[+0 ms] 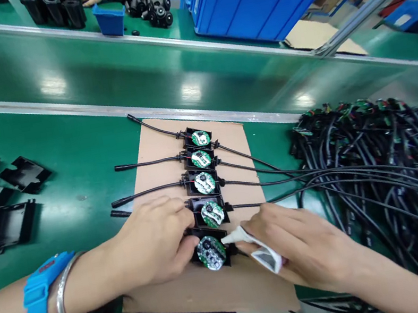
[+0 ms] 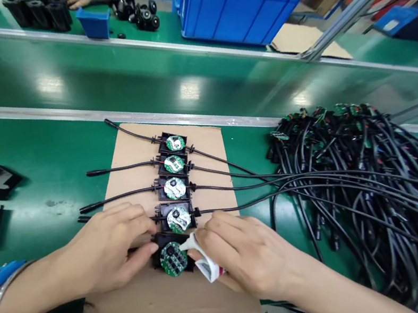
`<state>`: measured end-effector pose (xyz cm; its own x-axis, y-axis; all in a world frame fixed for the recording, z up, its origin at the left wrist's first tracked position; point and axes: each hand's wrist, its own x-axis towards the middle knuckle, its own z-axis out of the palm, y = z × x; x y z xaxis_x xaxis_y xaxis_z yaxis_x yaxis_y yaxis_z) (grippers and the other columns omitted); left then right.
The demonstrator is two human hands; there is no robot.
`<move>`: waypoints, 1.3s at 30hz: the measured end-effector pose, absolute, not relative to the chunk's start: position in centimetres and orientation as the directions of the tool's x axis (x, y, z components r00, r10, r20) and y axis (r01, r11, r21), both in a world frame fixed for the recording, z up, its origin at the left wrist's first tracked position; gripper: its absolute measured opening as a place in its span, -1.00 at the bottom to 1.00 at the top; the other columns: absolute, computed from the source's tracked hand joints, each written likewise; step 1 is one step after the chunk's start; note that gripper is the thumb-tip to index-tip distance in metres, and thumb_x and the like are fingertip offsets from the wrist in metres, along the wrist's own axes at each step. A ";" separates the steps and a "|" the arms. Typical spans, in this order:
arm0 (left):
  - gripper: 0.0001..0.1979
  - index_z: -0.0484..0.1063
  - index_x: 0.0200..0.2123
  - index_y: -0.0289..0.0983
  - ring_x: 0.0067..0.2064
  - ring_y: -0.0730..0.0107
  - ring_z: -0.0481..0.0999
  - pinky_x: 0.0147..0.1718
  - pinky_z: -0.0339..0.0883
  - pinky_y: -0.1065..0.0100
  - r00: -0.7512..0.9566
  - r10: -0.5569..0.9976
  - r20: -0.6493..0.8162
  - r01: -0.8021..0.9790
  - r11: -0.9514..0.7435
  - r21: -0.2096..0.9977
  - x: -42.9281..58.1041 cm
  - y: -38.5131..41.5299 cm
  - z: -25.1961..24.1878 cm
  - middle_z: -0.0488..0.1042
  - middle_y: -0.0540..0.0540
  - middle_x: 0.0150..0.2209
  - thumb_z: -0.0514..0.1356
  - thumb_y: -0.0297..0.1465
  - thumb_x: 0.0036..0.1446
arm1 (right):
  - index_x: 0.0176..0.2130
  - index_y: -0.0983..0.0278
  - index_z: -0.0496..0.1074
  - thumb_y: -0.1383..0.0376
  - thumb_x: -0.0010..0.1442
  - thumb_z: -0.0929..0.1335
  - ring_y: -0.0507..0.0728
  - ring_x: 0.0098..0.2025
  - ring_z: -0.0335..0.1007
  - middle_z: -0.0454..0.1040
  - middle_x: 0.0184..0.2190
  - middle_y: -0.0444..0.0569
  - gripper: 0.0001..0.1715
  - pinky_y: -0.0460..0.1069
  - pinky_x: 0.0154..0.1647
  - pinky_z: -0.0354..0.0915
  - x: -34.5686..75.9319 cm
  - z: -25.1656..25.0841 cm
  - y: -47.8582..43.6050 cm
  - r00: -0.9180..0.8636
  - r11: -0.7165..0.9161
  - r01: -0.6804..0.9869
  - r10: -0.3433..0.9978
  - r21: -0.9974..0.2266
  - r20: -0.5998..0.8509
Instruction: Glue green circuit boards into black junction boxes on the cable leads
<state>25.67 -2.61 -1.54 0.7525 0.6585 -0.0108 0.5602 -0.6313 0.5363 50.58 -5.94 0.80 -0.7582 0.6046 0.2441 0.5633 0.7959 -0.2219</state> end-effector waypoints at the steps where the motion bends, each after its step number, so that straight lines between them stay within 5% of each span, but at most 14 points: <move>1: -0.85 0.41 -0.25 -0.28 -0.22 0.18 0.43 -0.21 0.36 0.14 0.740 0.671 -0.046 0.583 -0.606 0.542 25.5 -3.4 -1.4 0.43 -0.10 -0.29 0.14 -0.34 0.14 | -0.24 0.35 0.32 0.40 0.25 0.26 0.05 -0.44 0.14 0.31 -0.46 -0.06 -0.94 -0.05 -0.48 0.11 50.2 0.6 -6.1 -0.771 0.805 0.548 0.591 -0.228 0.236; 10: -0.46 0.24 -0.06 -0.34 0.01 0.00 0.26 -0.08 0.28 -0.01 0.423 0.899 0.114 0.668 -0.395 0.631 27.0 -10.6 -4.9 0.26 -0.27 -0.02 0.30 -0.17 -0.01 | -0.39 0.39 0.38 0.46 0.26 0.13 0.09 -0.46 0.09 0.28 -0.53 -0.02 -0.68 -0.02 -0.52 0.07 47.2 -0.3 -4.5 -0.919 0.947 0.306 0.322 -0.102 0.230; 20: -0.62 0.24 -0.10 -0.30 -0.03 0.04 0.30 -0.13 0.23 0.02 0.321 0.937 0.137 0.654 -0.325 0.683 28.1 -11.0 -6.6 0.30 -0.21 -0.08 0.24 -0.25 0.10 | -0.43 0.36 0.37 0.46 0.30 0.09 0.09 -0.46 0.11 0.31 -0.51 -0.02 -0.60 0.00 -0.48 0.13 46.3 0.2 -3.9 -0.970 0.981 0.177 0.187 -0.079 0.157; 39: -0.58 0.23 -0.06 -0.29 0.00 0.04 0.29 -0.13 0.19 0.09 0.324 0.938 0.125 0.646 -0.316 0.695 28.0 -11.1 -6.5 0.30 -0.20 -0.07 0.29 -0.31 0.07 | -0.41 0.35 0.35 0.48 0.28 0.09 0.09 -0.48 0.14 0.34 -0.51 -0.01 -0.64 0.02 -0.47 0.16 48.3 1.5 -5.7 -0.969 0.964 0.222 0.235 -0.147 0.077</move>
<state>28.05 -11.06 -6.51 0.3244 0.9377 0.1245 0.6459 -0.3158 0.6950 48.28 -5.70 1.52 -0.9691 0.2345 0.0770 0.2216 0.9639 -0.1475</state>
